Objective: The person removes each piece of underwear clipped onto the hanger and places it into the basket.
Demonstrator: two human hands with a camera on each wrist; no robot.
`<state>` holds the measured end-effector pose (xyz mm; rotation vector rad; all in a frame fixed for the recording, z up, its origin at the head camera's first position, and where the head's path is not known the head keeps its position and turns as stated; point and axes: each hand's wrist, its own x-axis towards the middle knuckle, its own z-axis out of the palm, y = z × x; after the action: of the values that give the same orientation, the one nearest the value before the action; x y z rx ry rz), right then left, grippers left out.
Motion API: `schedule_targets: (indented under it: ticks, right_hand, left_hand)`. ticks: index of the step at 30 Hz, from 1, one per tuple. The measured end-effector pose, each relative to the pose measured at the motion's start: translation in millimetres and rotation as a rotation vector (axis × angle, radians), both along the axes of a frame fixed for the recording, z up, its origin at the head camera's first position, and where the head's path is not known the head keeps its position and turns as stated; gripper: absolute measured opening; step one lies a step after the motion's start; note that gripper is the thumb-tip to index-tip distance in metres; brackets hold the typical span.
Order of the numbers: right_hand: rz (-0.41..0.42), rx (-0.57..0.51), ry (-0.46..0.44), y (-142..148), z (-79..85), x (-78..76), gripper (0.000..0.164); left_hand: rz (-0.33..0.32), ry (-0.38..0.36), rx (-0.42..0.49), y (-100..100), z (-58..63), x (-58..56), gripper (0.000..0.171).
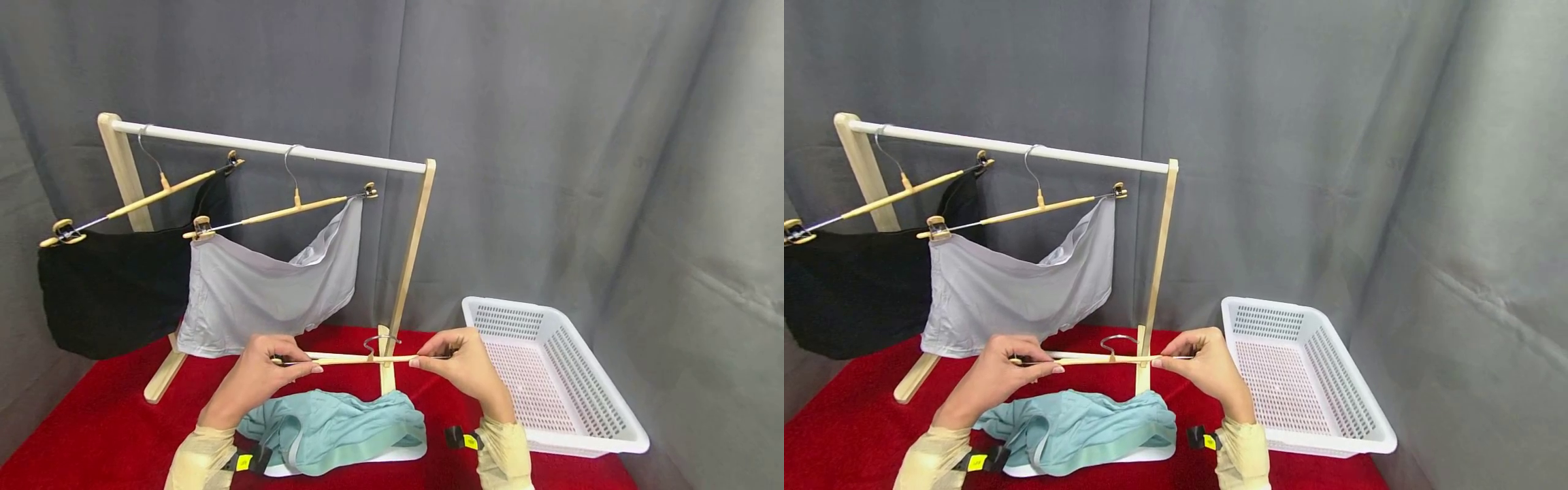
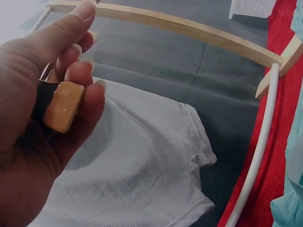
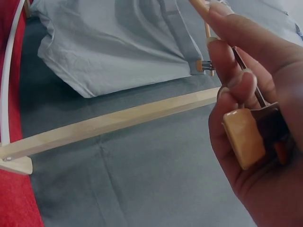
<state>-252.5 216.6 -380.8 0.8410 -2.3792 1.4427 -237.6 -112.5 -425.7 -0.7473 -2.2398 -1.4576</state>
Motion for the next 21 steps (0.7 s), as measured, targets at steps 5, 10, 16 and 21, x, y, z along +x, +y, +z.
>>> schedule_targets:
  ticks: [5, 10, 16, 21]
  right_hand:
    - [-0.034, -0.01, 0.036, -6, 6.2, 5.0, 0.017]
    - [-0.108, 0.01, 0.142, -10, 10.6, 8.5, 0.028]
    - [-0.157, -0.003, 0.322, -12, 17.1, 14.2, 0.044]
    - [-0.156, -0.085, 0.501, -18, 28.2, 25.6, 0.034]
  left_hand:
    - [-0.007, 0.019, 0.006, -2, 2.5, 0.8, 0.015]
    - [0.003, 0.083, 0.009, -4, 4.6, 0.3, 0.014]
    - [0.047, 0.067, 0.008, -8, 5.1, 2.0, 0.01]
    - [0.076, 0.087, 0.024, -12, 4.2, 1.7, 0.009]
